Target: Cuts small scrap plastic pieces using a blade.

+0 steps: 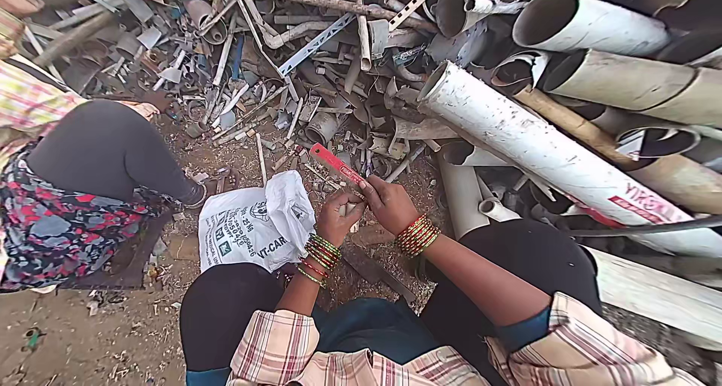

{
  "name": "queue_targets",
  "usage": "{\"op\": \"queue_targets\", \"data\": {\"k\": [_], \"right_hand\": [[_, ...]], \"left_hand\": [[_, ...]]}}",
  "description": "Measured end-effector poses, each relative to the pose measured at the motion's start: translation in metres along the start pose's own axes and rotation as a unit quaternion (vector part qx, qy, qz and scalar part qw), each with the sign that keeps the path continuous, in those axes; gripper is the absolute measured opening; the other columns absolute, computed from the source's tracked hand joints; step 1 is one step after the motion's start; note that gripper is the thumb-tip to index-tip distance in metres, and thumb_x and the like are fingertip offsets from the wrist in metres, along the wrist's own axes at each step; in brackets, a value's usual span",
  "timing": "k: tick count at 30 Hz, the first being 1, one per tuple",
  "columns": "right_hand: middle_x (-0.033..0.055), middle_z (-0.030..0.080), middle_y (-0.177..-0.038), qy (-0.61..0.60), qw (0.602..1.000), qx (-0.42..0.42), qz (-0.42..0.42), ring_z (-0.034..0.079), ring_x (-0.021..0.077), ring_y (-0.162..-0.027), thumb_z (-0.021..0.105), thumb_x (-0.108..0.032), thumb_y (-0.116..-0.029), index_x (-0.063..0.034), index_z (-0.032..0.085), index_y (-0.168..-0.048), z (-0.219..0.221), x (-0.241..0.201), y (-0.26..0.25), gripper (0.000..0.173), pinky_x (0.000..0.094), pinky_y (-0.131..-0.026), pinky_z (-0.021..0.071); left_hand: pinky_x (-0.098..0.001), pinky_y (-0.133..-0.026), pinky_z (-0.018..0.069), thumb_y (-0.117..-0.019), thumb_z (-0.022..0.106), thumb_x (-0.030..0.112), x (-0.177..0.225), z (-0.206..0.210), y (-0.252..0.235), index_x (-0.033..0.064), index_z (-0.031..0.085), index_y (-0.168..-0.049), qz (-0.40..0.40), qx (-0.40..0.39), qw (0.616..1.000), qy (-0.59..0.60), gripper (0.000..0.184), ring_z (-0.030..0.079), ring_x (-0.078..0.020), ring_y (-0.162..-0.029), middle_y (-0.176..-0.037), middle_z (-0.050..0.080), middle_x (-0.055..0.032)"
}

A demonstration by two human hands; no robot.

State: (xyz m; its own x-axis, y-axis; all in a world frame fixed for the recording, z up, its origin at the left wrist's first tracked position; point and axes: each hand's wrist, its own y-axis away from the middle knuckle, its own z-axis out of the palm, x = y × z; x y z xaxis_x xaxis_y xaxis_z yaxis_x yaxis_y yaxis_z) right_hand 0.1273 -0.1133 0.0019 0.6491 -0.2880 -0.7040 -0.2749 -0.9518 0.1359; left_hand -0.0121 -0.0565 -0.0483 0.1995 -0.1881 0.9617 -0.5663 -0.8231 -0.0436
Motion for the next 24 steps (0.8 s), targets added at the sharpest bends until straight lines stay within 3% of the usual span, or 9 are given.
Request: {"op": "queue_targets", "data": {"k": [4, 7, 9, 12, 16, 19, 22, 24], "right_hand": [[0.0204, 0.062, -0.079, -0.019, 0.999, 0.035, 0.009, 0.063, 0.0376, -0.074, 0.052, -0.030, -0.1083, 0.0048, 0.062, -0.109, -0.003, 0.002, 0.000, 0.036, 0.0568, -0.068, 0.0486], [0.0212, 0.064, -0.088, -0.038, 0.999, 0.024, 0.025, 0.065, 0.0373, -0.081, 0.069, -0.030, -0.0997, 0.0042, 0.060, -0.115, -0.005, 0.003, -0.002, 0.039, 0.0574, -0.073, 0.0505], [0.0195, 0.064, -0.089, -0.065, 0.997, -0.002, 0.043, 0.063, 0.0328, -0.080, 0.074, -0.029, -0.0957, 0.0033, 0.059, -0.117, -0.005, 0.003, -0.002, 0.042, 0.0533, -0.074, 0.0505], [0.0132, 0.060, -0.087, -0.114, 0.989, -0.058, 0.074, 0.057, 0.0202, -0.070, 0.072, -0.030, -0.0974, 0.0015, 0.060, -0.116, -0.002, 0.001, -0.001, 0.039, 0.0399, -0.068, 0.0486], [0.0105, 0.060, -0.093, -0.146, 0.974, -0.148, 0.089, 0.053, 0.0141, -0.069, 0.072, -0.036, -0.0969, 0.0011, 0.056, -0.130, 0.005, 0.000, -0.001, 0.052, 0.0324, -0.066, 0.0477], [0.0077, 0.059, -0.092, -0.186, 0.962, -0.167, 0.108, 0.050, 0.0089, -0.065, 0.074, -0.031, -0.0956, -0.0008, 0.057, -0.126, 0.012, -0.001, 0.000, 0.046, 0.0262, -0.060, 0.0442], [0.0012, 0.055, -0.078, -0.269, 0.940, -0.159, 0.138, 0.043, 0.0020, -0.051, 0.070, -0.022, -0.0984, -0.0014, 0.060, -0.118, 0.011, -0.003, 0.000, 0.030, 0.0175, -0.048, 0.0380], [0.0002, 0.054, -0.075, -0.320, 0.922, -0.154, 0.153, 0.042, 0.0009, -0.048, 0.065, -0.016, -0.1011, -0.0017, 0.057, -0.117, 0.009, -0.004, 0.000, 0.023, 0.0158, -0.046, 0.0377]], "left_hand": [[-0.0312, -0.084, 0.0514, -0.0891, 0.072, 0.002, 0.003, 0.000, -0.002, -0.0034, 0.062, -0.105, -0.071, 0.027, 0.997, 0.035, 0.020, 0.060, -0.0118, -0.090, -0.098, 0.062, -0.0096], [-0.0256, -0.079, 0.0514, -0.0955, 0.064, 0.001, 0.005, 0.000, -0.002, -0.0022, 0.062, -0.102, -0.093, 0.057, 0.988, 0.112, 0.008, 0.059, -0.0065, -0.083, -0.093, 0.061, -0.0048], [-0.0241, -0.077, 0.0514, -0.1002, 0.057, 0.004, 0.005, 0.001, -0.002, -0.0025, 0.063, -0.103, -0.103, 0.072, 0.982, 0.142, 0.009, 0.059, -0.0051, -0.080, -0.091, 0.060, -0.0033], [-0.0234, -0.075, 0.0514, -0.1035, 0.053, 0.006, 0.002, 0.001, -0.002, -0.0021, 0.063, -0.103, -0.111, 0.097, 0.976, 0.159, 0.013, 0.059, -0.0045, -0.078, -0.089, 0.059, -0.0022], [-0.0203, -0.068, 0.0494, -0.1063, 0.049, 0.008, 0.002, 0.004, -0.004, -0.0012, 0.062, -0.098, -0.127, 0.138, 0.967, 0.174, 0.018, 0.057, -0.0025, -0.069, -0.078, 0.058, 0.0004], [-0.0201, -0.063, 0.0499, -0.1099, 0.042, 0.013, 0.004, 0.003, -0.004, -0.0017, 0.062, -0.098, -0.136, 0.150, 0.964, 0.172, 0.028, 0.057, -0.0022, -0.063, -0.071, 0.058, 0.0004], [-0.0198, -0.064, 0.0501, -0.1072, 0.048, 0.009, 0.004, 0.003, -0.005, -0.0018, 0.065, -0.103, -0.133, 0.173, 0.957, 0.189, 0.021, 0.058, -0.0030, -0.066, -0.080, 0.062, -0.0012], [-0.0197, -0.065, 0.0505, -0.1028, 0.052, 0.002, 0.008, 0.000, -0.005, -0.0023, 0.060, -0.108, -0.131, 0.186, 0.952, 0.204, 0.010, 0.057, -0.0044, -0.068, -0.089, 0.058, -0.0032]]}}
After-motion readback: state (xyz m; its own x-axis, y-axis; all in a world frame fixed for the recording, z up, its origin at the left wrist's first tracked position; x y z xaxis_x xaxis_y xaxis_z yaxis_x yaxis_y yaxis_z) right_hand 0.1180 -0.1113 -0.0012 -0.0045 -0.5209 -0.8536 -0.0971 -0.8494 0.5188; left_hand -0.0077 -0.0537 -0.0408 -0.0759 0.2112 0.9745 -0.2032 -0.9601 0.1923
